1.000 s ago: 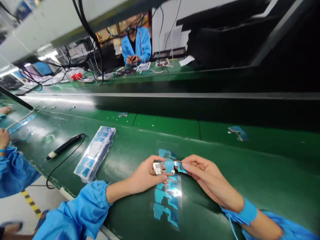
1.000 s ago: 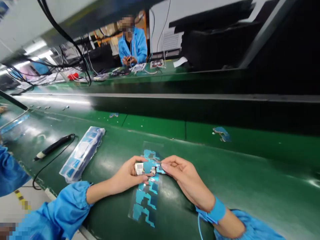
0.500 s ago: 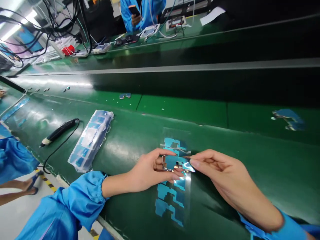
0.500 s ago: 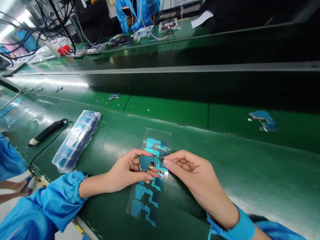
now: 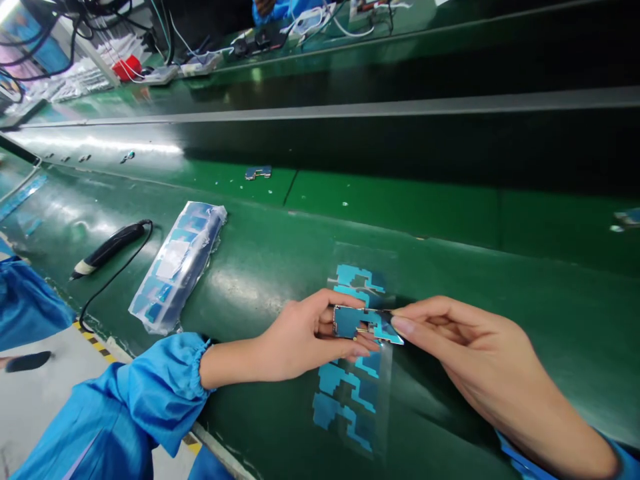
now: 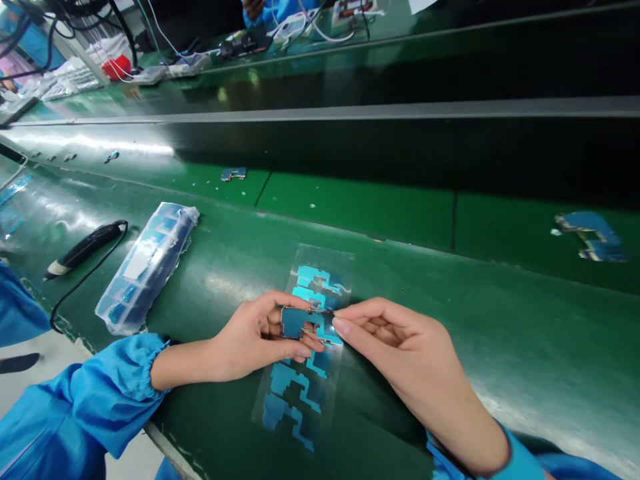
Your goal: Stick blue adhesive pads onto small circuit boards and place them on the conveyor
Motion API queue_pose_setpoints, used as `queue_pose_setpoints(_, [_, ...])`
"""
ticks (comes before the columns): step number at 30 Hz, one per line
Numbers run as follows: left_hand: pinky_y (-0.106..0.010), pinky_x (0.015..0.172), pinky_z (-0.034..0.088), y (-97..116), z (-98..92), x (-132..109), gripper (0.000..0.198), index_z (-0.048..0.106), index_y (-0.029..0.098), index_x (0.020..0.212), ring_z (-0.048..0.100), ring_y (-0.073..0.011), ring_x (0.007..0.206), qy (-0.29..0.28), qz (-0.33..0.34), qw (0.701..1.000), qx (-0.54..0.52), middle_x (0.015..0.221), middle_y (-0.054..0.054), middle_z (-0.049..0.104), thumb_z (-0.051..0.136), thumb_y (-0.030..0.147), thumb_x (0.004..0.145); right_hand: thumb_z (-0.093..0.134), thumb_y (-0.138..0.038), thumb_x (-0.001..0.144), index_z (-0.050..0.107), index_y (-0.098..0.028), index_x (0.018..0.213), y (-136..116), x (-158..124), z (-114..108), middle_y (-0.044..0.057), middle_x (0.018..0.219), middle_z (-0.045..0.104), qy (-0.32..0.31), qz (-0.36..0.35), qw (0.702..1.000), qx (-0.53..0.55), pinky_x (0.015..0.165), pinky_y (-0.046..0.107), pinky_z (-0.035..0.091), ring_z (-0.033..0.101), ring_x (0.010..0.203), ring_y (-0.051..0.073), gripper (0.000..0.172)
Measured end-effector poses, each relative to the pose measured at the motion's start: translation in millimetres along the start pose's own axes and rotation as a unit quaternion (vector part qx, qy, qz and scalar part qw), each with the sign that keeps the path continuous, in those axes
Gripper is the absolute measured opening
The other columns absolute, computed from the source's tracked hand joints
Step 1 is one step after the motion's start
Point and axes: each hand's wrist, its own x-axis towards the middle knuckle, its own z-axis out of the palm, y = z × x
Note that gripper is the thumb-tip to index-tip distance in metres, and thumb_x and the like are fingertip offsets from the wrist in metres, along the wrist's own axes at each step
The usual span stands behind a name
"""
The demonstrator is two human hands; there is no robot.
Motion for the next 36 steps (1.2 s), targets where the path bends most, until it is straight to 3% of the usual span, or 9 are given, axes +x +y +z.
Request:
queue_pose_setpoints(9, [-0.036, 0.086, 0.068, -1.2, -0.7, -0.1, 0.061, 0.059, 0.019, 0.131, 0.082, -0.0258, 0.102, -0.007, -0.002, 1.0, -0.007, 0.098, -0.006, 0.082, 0.093, 0.031, 0.081, 0.093, -0.061, 0.077, 0.086, -0.032, 0.08, -2.6, 0.9, 2.5, 0.006, 0.074, 0.079, -0.012, -0.029, 1.0, 0.001, 0.057, 0.015, 0.058, 0.073, 0.062, 0.016, 0.03])
queue_pose_setpoints(16, [-0.041, 0.088, 0.069, -1.3, 0.2, 0.0, 0.061, 0.059, 0.018, 0.13, 0.081, -0.0302, 0.108, -0.009, -0.001, 1.0, -0.008, 0.1, -0.008, 0.082, 0.092, 0.032, 0.081, 0.092, -0.058, 0.08, 0.086, -0.031, 0.08, -3.5, -0.7, 0.8, 0.006, 0.076, 0.079, -0.015, -0.03, 0.999, -0.01, 0.058, 0.018, 0.059, 0.073, 0.063, 0.017, 0.028])
queue_pose_setpoints(36, [-0.034, 0.087, 0.069, 4.8, 1.7, -0.4, 0.056, 0.058, 0.019, 0.128, 0.082, -0.0265, 0.105, -0.002, 0.003, 1.0, 0.004, 0.091, -0.002, 0.081, 0.091, 0.027, 0.083, 0.086, -0.042, 0.077, 0.084, -0.031, 0.074, -13.9, -1.2, 5.0, 0.005, 0.071, 0.079, 0.0, -0.037, 0.999, -0.03, 0.052, 0.017, 0.057, 0.073, 0.056, 0.017, 0.012])
